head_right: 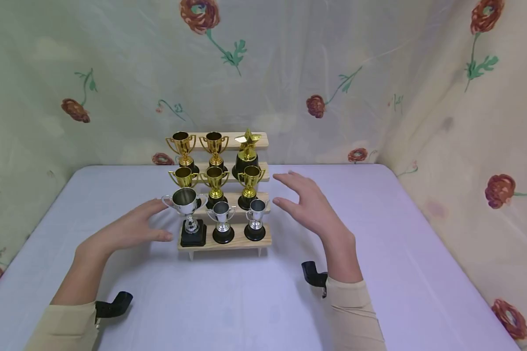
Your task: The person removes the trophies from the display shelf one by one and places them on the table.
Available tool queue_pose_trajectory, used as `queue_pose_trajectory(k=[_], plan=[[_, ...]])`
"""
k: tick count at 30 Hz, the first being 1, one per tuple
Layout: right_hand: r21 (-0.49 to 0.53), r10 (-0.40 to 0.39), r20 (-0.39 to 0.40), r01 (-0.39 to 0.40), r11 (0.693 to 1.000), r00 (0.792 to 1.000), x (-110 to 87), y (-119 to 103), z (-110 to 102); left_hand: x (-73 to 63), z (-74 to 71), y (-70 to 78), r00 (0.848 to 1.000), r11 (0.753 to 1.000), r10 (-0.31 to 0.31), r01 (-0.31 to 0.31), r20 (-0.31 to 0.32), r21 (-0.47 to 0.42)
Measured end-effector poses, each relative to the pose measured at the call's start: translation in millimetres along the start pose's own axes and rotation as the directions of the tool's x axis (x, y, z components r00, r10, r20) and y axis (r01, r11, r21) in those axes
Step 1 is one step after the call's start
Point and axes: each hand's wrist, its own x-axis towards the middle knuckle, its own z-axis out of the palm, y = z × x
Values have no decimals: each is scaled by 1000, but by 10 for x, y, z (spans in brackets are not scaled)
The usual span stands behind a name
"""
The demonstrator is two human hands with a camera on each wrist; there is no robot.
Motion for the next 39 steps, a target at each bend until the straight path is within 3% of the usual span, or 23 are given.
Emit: queue_pose_trajectory(k=[10,18,26,39], plan=[[120,-3,-2,3,993,1000,-61,-86,-49,-16,5,43,997,996,66,-63,38,-62],[174,-70,26,64,983,997,-54,-165,-49,-68,31,89,994,998,-1,7,107,-55],[233,-141,67,122,965,988,-59,-225,-34,-32,90,108,991,1000,8,-7,137,-10],[213,-110,112,85,973,988,-60,-287,21,10,127,152,990,1000,24,-23,142,-12]])
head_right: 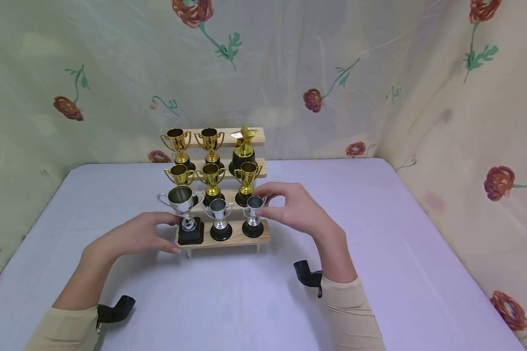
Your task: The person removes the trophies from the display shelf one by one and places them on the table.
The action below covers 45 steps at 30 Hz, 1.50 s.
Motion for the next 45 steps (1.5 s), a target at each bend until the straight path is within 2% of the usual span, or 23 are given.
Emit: queue_pose_trajectory(k=[7,14,21,35,45], plan=[[-24,-23,-13,23,999,1000,17,7,0,15,-2,22,1000,1000,-3,4,-15,31],[-25,-11,-9,11,1000,1000,5,20,17,40,38,-26,1000,998,19,-20,-21,-60],[-8,-43,-14,43,999,999,41,19,27,42,51,-93,999,986,39,-42,-19,-163],[-12,-29,-15,29,1000,999,30,3,11,81,63,-126,999,977,50,-53,-22,-206],[-31,-26,-55,24,999,998,-2,40,-25,82,105,-155,999,973,34,-37,-16,-229]])
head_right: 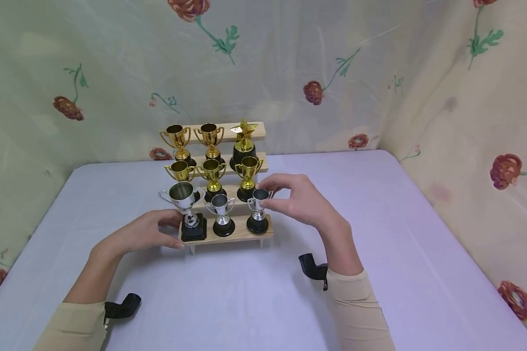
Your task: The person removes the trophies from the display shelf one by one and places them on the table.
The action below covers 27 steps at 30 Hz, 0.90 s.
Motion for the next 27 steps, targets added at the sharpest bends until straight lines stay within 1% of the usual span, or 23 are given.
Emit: queue_pose_trajectory(k=[4,11,17,22,27], plan=[[-6,3,-30,-3,1000,1000,-12,9,-30,2,5,-18,1000,1000,-7,7,1,-1],[14,42,-72,-41,999,997,-53,25,-110,0,9,-9,1000,1000,-13,13,-2,-9],[15,57,-100,-55,998,993,-89,60,-187,-6,5,-19,1000,1000,-4,4,-3,-10],[-1,83,-124,-84,996,989,-120,107,-231,-4,21,-41,1000,1000,-11,11,-3,-5],[6,116,-154,-116,993,981,-128,147,-267,1,20,-42,1000,1000,-11,11,-7,-5]])
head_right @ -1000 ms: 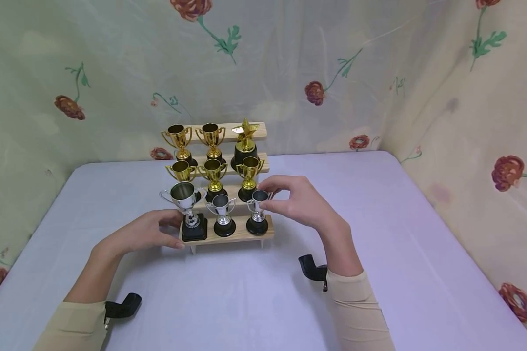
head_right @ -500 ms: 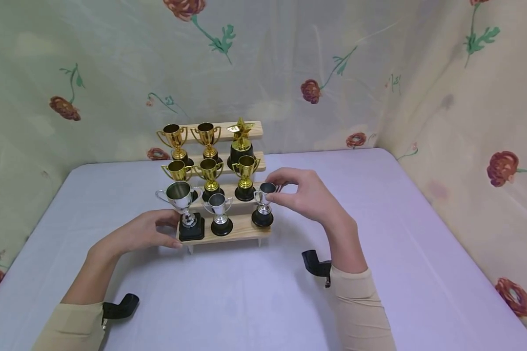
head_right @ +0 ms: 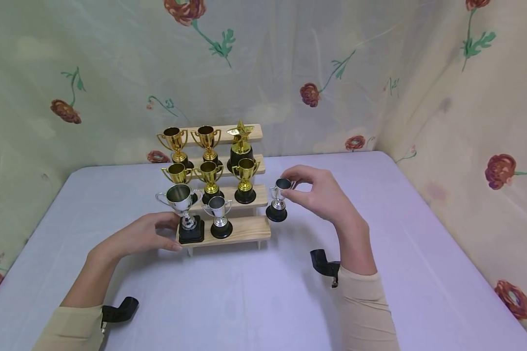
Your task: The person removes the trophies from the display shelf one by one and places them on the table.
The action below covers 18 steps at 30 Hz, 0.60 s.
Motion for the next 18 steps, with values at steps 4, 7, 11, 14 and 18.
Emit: queue_pose_trajectory(k=[4,7,11,14,18], plan=[[-4,31,-16,-31,1000,999,16,45,3,-2,-7,-15,1000,1000,4,-4,-1,6],[-9,52,-25,-52,999,998,37,86,20,-5,-7,-15,1000,1000,1,-1,0,0],[-15,74,-41,-75,997,996,68,153,53,-11,-8,-6,1000,1000,7,-7,0,-18],[-20,78,-59,-80,997,995,80,204,67,-7,-8,-5,1000,1000,18,-18,0,-19],[-17,85,-86,-86,996,993,85,256,77,2,-2,-7,1000,1000,10,-10,0,-6]])
